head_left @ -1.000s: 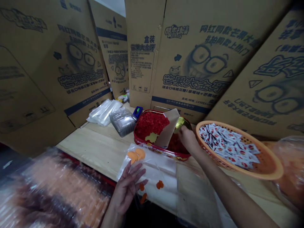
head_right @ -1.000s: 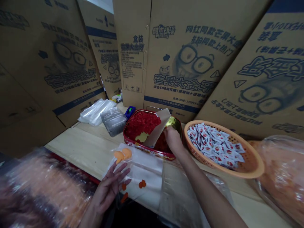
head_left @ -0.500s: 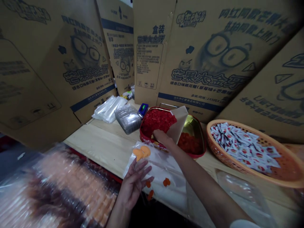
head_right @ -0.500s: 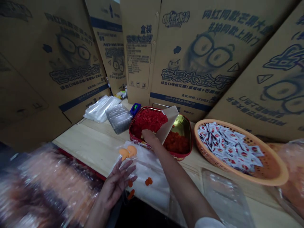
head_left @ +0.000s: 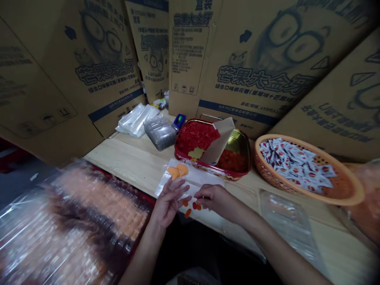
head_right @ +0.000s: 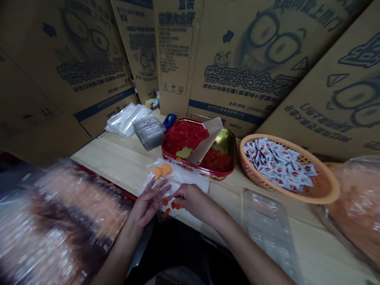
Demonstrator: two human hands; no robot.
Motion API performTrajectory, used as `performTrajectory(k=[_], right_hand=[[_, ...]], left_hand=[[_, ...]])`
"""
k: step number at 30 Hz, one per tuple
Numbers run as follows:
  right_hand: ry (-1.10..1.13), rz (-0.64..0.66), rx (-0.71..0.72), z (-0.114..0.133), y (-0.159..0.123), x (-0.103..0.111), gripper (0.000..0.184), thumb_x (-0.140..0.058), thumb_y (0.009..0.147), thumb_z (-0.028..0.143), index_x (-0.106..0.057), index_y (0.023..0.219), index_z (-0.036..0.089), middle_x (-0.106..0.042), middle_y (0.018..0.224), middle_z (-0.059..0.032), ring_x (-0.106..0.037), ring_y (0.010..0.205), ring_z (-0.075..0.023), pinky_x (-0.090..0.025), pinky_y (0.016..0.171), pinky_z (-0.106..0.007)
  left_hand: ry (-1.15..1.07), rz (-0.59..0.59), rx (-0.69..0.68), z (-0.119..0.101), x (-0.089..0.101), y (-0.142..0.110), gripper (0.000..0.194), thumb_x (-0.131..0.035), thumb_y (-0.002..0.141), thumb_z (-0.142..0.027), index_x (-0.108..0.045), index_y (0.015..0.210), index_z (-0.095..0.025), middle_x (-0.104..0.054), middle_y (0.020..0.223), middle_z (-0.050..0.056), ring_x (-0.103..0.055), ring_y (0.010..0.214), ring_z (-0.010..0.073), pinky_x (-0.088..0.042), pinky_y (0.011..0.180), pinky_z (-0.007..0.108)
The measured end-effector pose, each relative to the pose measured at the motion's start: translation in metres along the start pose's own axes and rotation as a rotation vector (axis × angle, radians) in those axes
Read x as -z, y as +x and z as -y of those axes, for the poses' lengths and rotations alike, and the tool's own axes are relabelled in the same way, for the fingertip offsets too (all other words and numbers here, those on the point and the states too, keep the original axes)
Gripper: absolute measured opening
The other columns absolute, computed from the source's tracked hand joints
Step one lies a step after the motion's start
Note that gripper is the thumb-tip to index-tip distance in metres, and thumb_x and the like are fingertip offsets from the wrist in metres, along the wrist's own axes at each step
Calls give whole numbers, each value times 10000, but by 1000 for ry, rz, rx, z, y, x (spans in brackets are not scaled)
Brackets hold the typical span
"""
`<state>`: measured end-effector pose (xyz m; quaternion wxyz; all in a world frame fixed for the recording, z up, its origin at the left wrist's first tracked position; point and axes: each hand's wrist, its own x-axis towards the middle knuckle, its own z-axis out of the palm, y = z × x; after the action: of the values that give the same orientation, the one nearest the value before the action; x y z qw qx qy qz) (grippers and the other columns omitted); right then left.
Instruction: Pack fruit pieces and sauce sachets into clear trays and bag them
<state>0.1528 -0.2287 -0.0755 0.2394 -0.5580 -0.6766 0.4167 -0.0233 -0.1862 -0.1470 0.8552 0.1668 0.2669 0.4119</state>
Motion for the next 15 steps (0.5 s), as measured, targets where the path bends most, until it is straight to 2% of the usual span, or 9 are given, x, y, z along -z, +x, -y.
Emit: performTrajectory(k=[2, 4, 7, 9, 10, 11, 12, 14, 15], right_hand=[[20, -131, 18, -4, -3, 2, 165, -506, 774, 222, -669, 746, 219, -588, 648, -10, -534, 503, -126, -421, 473, -241], [-23, -378, 38, -12, -5, 15, 188, -486, 792, 281, -650, 758, 196, -588, 679, -20, -546, 546, -134, -439, 520, -251], [-258, -816, 41, -36, -14, 55, 201, -470, 803, 326, -606, 783, 178, -585, 776, -51, -562, 735, -169, -454, 680, -286], [-463, -996, -116, -61, -27, 93, 198, -452, 808, 303, -581, 861, 162, -581, 872, -83, -549, 824, -187, -439, 742, -303], [-561, -1026, -266, -75, -35, 113, 212, -437, 813, 276, -569, 918, 148, -575, 940, -106, -545, 866, -196, -429, 765, -306], [-637, -986, -488, -90, -43, 132, 250, -420, 822, 258, -552, 994, 133, -563, 1021, -131, -545, 905, -201, -421, 780, -303], [-675, -872, -698, -104, -50, 150, 303, -430, 824, 272, -526, 1069, 124, -550, 1080, -148, -548, 929, -212, -423, 771, -304], [-658, -744, -844, -129, -62, 177, 372, -559, 743, 269, -546, 1076, 103, -593, 1026, -154, -586, 848, -227, -441, 696, -298], [-647, -683, -857, -139, -64, 186, 396, -611, 695, 257, -567, 1059, 107, -618, 980, -139, -599, 807, -225, -446, 666, -289]], left_hand=[[5, -8, 9, 2, 0, -2, 505, -612, 709, -73, -421, 1136, -265, -532, 1242, 99, -511, 1136, 299, -430, 904, 486], [7, -18, 26, 4, 1, -4, 514, -609, 715, -70, -413, 1149, -264, -529, 1244, 104, -509, 1139, 302, -421, 915, 498], [3, -21, 69, 7, 3, -6, 493, -590, 742, -85, -407, 1161, -269, -516, 1260, 101, -499, 1152, 297, -398, 940, 511], [14, -5, 107, 9, 1, -7, 478, -570, 766, -108, -404, 1181, -276, -500, 1280, 98, -492, 1160, 292, -393, 945, 507], [23, 11, 127, 10, 0, -8, 476, -559, 775, -116, -403, 1194, -280, -492, 1290, 96, -488, 1164, 292, -396, 942, 501], [32, 34, 149, 13, -3, -8, 481, -552, 778, -114, -405, 1204, -283, -485, 1298, 95, -484, 1167, 294, -400, 937, 496], [40, 60, 173, 15, -6, -9, 495, -548, 774, -103, -407, 1212, -285, -480, 1303, 94, -480, 1170, 296, -403, 931, 492], [49, 109, 224, 22, -13, -10, 532, -550, 753, -73, -415, 1222, -285, -481, 1302, 96, -477, 1171, 306, -405, 921, 494], [51, 129, 247, 27, -17, -11, 551, -551, 742, -60, -418, 1228, -284, -484, 1297, 98, -476, 1169, 311, -404, 917, 499]])
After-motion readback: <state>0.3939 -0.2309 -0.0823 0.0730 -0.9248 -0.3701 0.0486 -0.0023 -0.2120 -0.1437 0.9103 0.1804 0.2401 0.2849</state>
